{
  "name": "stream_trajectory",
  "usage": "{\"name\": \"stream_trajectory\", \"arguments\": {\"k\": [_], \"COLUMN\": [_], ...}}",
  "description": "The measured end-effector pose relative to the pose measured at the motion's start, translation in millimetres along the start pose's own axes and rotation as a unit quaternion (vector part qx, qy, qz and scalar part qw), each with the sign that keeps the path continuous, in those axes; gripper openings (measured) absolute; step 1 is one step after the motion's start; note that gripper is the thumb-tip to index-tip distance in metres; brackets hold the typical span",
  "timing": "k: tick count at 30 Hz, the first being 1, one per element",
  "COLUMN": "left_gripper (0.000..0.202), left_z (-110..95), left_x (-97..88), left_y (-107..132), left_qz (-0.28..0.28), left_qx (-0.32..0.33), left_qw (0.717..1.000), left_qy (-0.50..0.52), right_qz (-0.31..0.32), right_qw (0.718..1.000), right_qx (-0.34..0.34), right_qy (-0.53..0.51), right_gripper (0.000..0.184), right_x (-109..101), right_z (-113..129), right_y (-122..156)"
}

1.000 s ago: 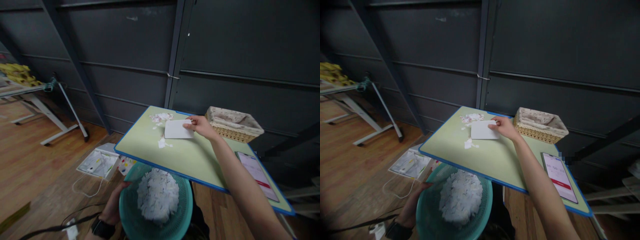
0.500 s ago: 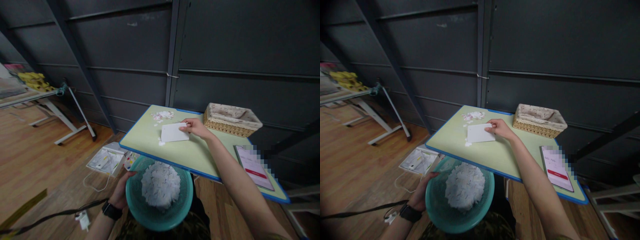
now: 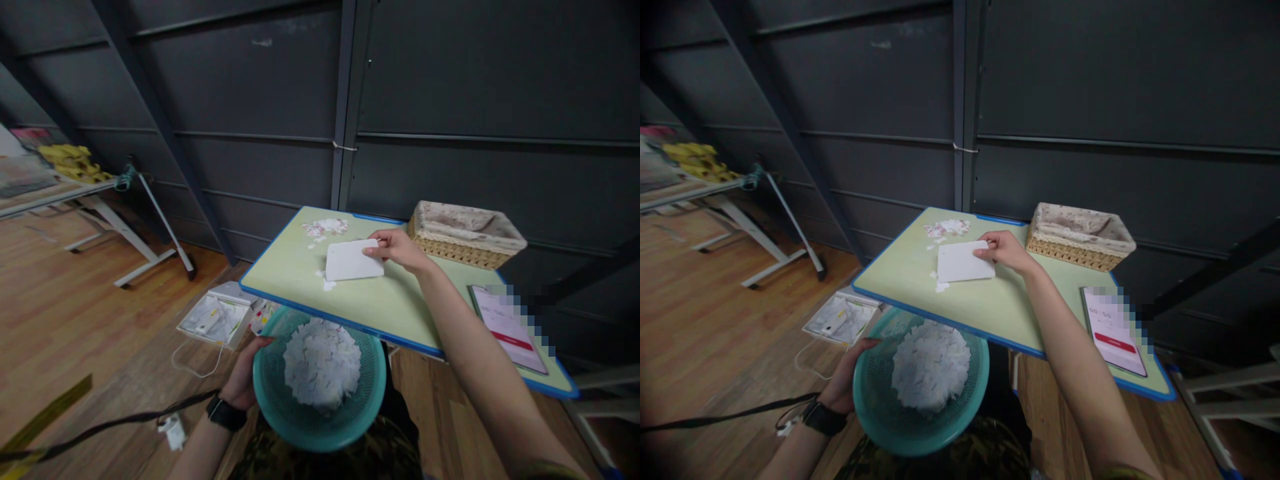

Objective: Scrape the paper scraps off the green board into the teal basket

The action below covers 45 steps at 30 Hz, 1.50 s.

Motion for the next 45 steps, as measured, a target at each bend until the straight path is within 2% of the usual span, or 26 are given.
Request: {"name": "stream_trajectory", "arguments": {"k": [2,4,7,10,14,17,20,22,26,28,33,38,43,45], "left_gripper": [0.018,0.018,0.014,0.014,0.018,0.019,0.019,0.018,0.017,0.016,0.013,0.016,0.015,0.012], "left_z": [0,1,2,3,3,3,2,2,3,4,4,2,2,2], "left_x": [-0.4,-0.8,-1.0,-0.5,0.1,1.5,2.3,2.1,0.6,-0.2,-0.2,-1.6,-0.6,0.2], "left_y": [-1,-1,-2,-1,0,1,1,1,0,-1,-2,-1,0,0], "left_qz": [0.002,0.007,0.013,0.016,0.009,0.011,0.013,0.012,0.009,0.008,0.011,0.002,0.001,0.003], "left_qx": [0.000,-0.003,-0.009,-0.008,-0.012,-0.011,-0.001,0.000,0.001,-0.004,-0.013,0.007,-0.005,-0.006], "left_qw": [1.000,1.000,1.000,1.000,1.000,1.000,1.000,1.000,1.000,1.000,1.000,1.000,1.000,1.000], "left_qy": [-0.005,-0.005,0.000,-0.005,-0.014,-0.014,-0.014,-0.016,-0.012,-0.012,-0.007,-0.007,-0.002,0.009], "right_qz": [-0.031,-0.030,0.027,0.058,0.021,0.021,0.059,0.073,0.029,0.030,0.141,0.124,0.214,0.230], "right_qw": [1.000,1.000,0.999,0.997,0.998,0.999,0.998,0.997,0.999,0.999,0.989,0.991,0.976,0.972], "right_qx": [0.002,0.005,0.000,-0.005,-0.002,0.015,0.020,0.022,0.035,0.040,0.044,0.040,0.042,0.043], "right_qy": [-0.004,-0.001,0.023,0.049,0.065,0.043,0.027,0.023,0.013,0.010,0.014,-0.003,0.003,0.003], "right_gripper": [0.041,0.041,0.040,0.040,0.043,0.043,0.043,0.043,0.041,0.040,0.039,0.038,0.042,0.042], "right_x": [-7,-6,1,-5,-22,-17,-4,-4,-19,-20,2,3,21,19], "right_z": [-1,-2,-3,-4,-6,-10,-12,-13,-16,-17,-18,-16,-8,-5], "right_y": [-1,-1,0,1,-1,-1,0,0,-3,-2,3,3,14,16]}}
Point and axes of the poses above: each hand's wrist, its own y-axis away from the middle knuckle, its own x-axis out of the palm, z = x × y, the point moved 6 cm from there along -y, towards the middle knuckle, and after that the axes turned 10 degrees about -z, right-handed, at the moved point
